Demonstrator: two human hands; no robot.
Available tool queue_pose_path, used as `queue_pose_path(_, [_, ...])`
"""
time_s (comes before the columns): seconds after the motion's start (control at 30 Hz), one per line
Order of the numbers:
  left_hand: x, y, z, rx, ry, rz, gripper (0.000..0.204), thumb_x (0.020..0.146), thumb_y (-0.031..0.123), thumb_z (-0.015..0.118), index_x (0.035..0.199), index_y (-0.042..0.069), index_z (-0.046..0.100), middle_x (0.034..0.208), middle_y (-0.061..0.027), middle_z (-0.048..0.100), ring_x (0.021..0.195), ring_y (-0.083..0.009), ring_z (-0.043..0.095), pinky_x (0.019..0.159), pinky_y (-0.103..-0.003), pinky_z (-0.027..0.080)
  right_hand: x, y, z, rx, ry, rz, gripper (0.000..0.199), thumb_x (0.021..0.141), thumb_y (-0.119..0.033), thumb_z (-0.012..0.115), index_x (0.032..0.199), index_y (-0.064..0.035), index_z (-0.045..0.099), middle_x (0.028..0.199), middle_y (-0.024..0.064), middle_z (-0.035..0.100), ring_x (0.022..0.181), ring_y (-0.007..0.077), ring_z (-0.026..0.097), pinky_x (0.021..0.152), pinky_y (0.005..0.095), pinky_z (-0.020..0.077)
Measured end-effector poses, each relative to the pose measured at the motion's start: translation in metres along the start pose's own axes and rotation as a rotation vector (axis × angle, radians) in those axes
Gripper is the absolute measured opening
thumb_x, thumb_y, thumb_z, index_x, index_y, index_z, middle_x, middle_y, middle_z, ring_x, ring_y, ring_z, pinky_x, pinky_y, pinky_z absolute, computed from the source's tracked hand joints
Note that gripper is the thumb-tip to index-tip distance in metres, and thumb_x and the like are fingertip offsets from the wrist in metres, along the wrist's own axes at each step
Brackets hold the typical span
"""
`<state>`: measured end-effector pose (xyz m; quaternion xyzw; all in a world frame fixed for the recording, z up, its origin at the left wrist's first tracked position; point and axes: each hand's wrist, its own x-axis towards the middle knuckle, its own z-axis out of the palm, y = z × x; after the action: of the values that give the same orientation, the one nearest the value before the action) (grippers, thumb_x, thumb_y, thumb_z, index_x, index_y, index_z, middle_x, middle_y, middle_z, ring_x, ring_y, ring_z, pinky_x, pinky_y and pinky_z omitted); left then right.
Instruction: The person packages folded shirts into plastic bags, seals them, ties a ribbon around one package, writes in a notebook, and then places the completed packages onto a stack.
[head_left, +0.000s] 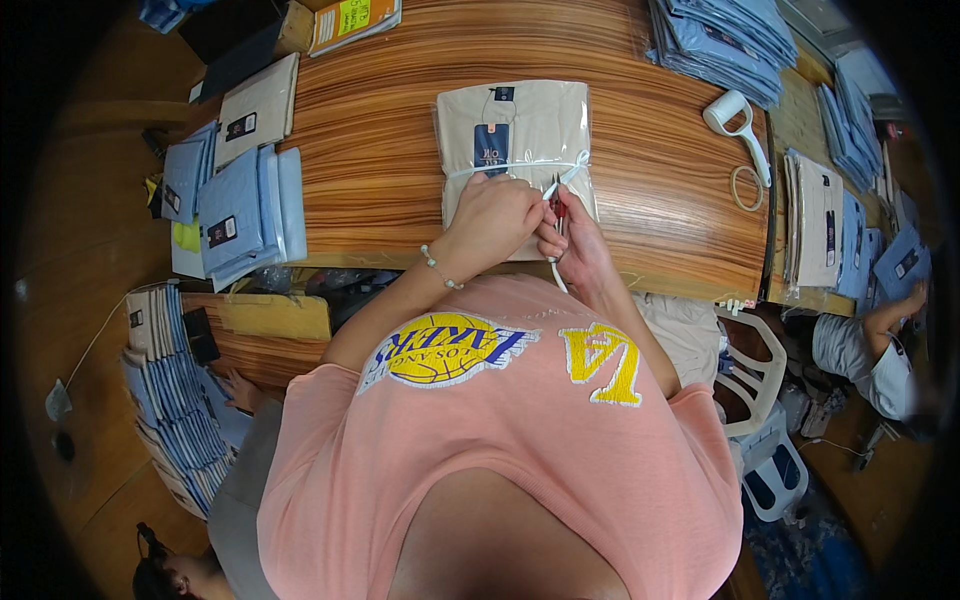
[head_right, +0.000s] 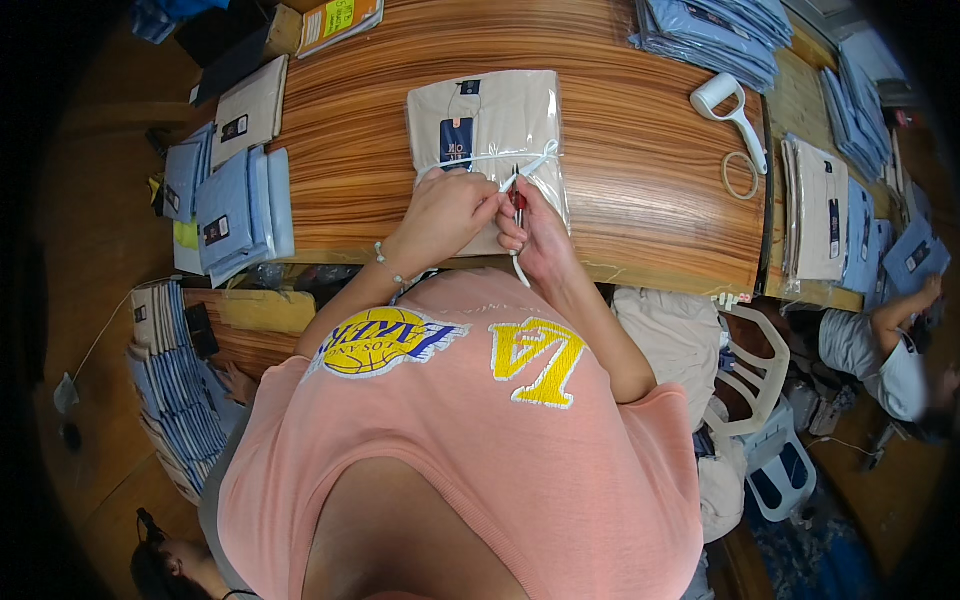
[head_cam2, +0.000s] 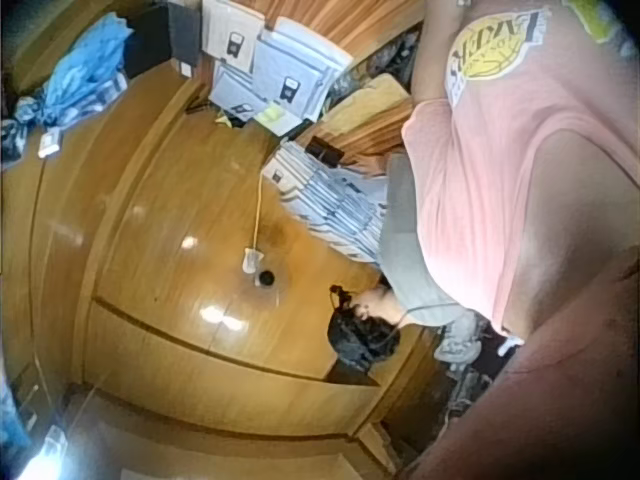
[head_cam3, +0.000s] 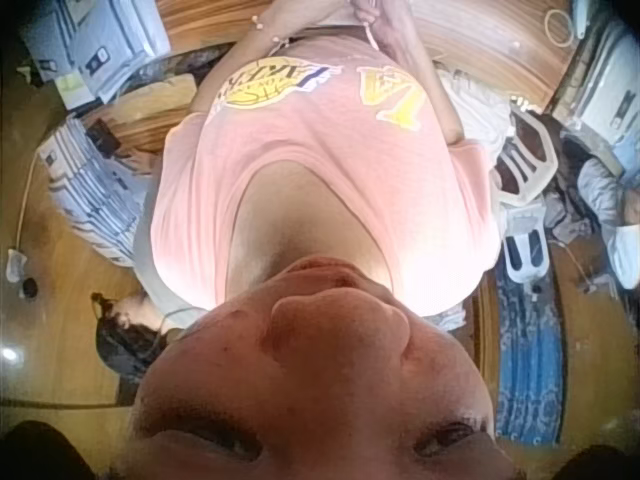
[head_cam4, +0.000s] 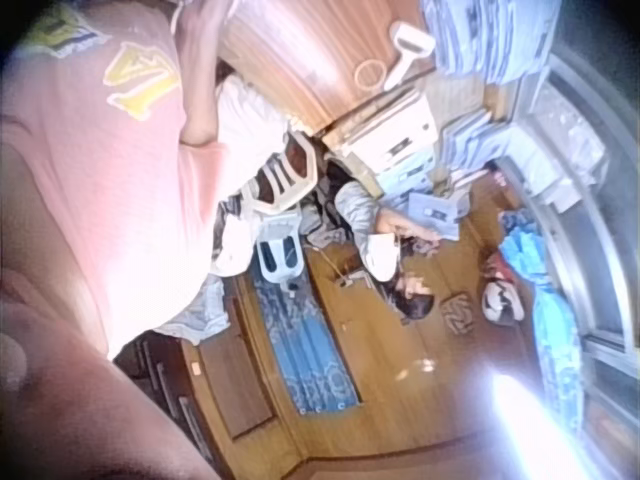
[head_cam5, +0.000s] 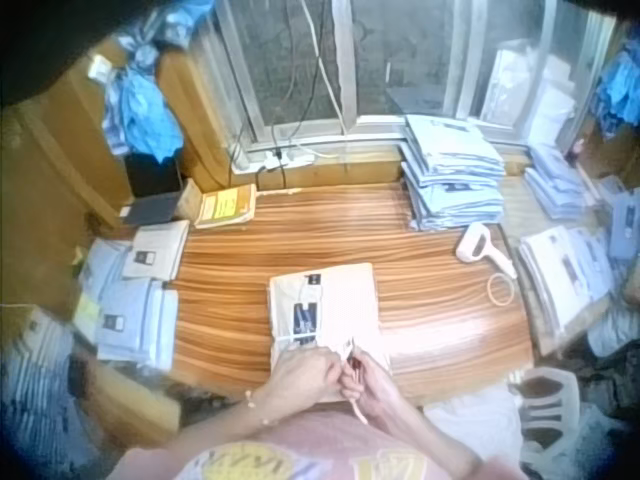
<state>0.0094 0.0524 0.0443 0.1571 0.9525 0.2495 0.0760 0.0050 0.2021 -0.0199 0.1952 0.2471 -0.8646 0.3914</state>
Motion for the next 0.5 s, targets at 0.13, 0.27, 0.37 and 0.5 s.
queue_pose_path(0.13, [0.0, 0.002, -0.003, -0.002, 0.003, -0.009, 0.022, 0.083, 0.02, 0.048, 0.075, 0.01, 0.066, 0.075, -0.0078, 0.063, 0.076, -0.0255, 0.058, 0.071, -0.038, 0.035, 0.002, 0.0, 0.001, 0.032, -0.034, 0.0, 0.031, 0.096, -0.034, 0.038, 0.08, -0.0092, 0.047, 0.065, -0.001, 0.046, 0.04, 0.0073, 0.029, 0.036, 0.0214, 0.0242])
queue_pose_path(0.27, [0.0, -0.001, -0.003, -0.03, 0.001, -0.015, 0.023, 0.083, 0.021, 0.048, 0.075, 0.01, 0.066, 0.075, -0.0077, 0.063, 0.076, -0.0252, 0.057, 0.072, -0.038, 0.034, 0.004, 0.0, 0.005, 0.074, 0.003, 0.005, 0.031, 0.095, -0.035, 0.038, 0.081, -0.0089, 0.048, 0.065, -0.0008, 0.046, 0.039, 0.0074, 0.029, 0.036, 0.0216, 0.0241])
queue_pose_path(0.37, [0.001, 0.001, -0.007, -0.02, -0.029, -0.014, 0.022, 0.083, 0.021, 0.049, 0.077, 0.01, 0.067, 0.075, -0.0081, 0.063, 0.076, -0.0251, 0.057, 0.073, -0.038, 0.034, 0.006, 0.0, 0.003, 0.095, -0.003, 0.02, 0.029, 0.095, -0.033, 0.04, 0.082, -0.0088, 0.048, 0.064, -0.0006, 0.046, 0.04, 0.0075, 0.03, 0.036, 0.0215, 0.024])
queue_pose_path(0.5, [-0.011, 0.0, -0.014, -0.036, -0.061, -0.027, 0.018, 0.081, 0.023, 0.055, 0.078, 0.011, 0.068, 0.076, -0.0074, 0.063, 0.083, -0.0235, 0.056, 0.075, -0.038, 0.033, 0.001, -0.006, 0.0, 0.034, -0.005, -0.046, 0.025, 0.094, -0.031, 0.043, 0.085, -0.009, 0.05, 0.066, -0.0003, 0.048, 0.042, 0.0071, 0.031, 0.037, 0.0212, 0.0245])
